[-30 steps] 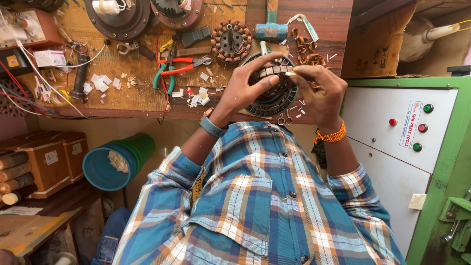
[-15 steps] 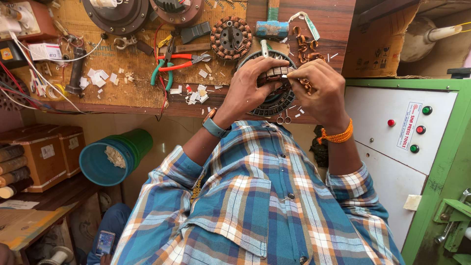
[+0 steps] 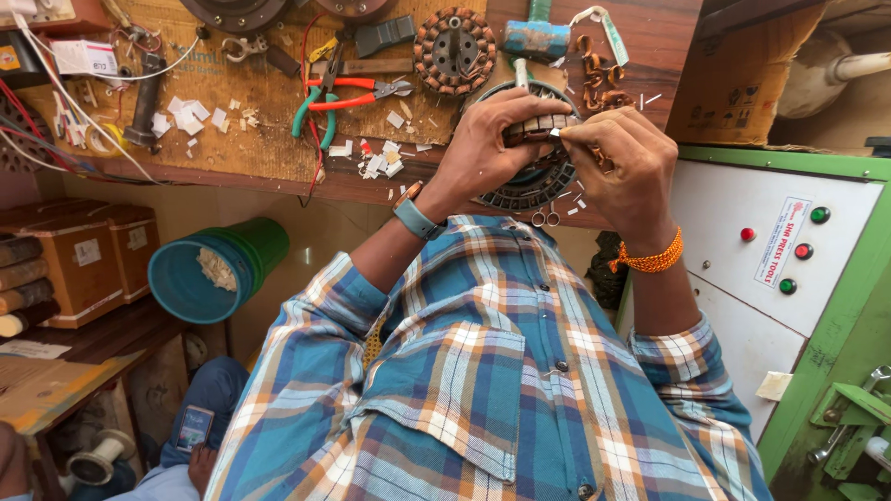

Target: The person repairs a motor stator by inserting white insulating material into its slots. They use scissors to cut the material and a screwdriver to press it into place, repeating the process for multiple slots.

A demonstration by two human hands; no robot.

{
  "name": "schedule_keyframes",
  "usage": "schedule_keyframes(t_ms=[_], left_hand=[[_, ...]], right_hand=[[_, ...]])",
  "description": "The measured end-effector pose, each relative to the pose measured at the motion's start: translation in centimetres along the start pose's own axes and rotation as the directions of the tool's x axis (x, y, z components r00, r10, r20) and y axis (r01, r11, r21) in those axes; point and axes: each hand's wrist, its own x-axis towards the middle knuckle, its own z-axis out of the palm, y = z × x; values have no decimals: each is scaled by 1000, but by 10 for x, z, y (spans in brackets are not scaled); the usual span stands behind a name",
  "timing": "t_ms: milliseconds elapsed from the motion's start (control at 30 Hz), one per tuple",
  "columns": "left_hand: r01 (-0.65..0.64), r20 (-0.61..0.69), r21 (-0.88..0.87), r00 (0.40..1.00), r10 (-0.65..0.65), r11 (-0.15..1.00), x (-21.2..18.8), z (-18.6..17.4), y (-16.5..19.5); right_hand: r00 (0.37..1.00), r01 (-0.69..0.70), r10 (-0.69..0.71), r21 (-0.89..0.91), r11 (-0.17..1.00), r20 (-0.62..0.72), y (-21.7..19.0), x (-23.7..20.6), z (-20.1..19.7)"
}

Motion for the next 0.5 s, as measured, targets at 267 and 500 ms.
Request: schedule_keyframes(t_ms=[267, 500], left_hand=[[-52, -4, 16, 999, 53, 998, -8, -4, -4], [268, 167, -156, 956, -242, 951, -1, -9, -22]], right_hand=[[997, -36, 33, -43, 998, -66, -4, -8, 6], [997, -45, 48, 39, 998, -55, 1, -4, 4]])
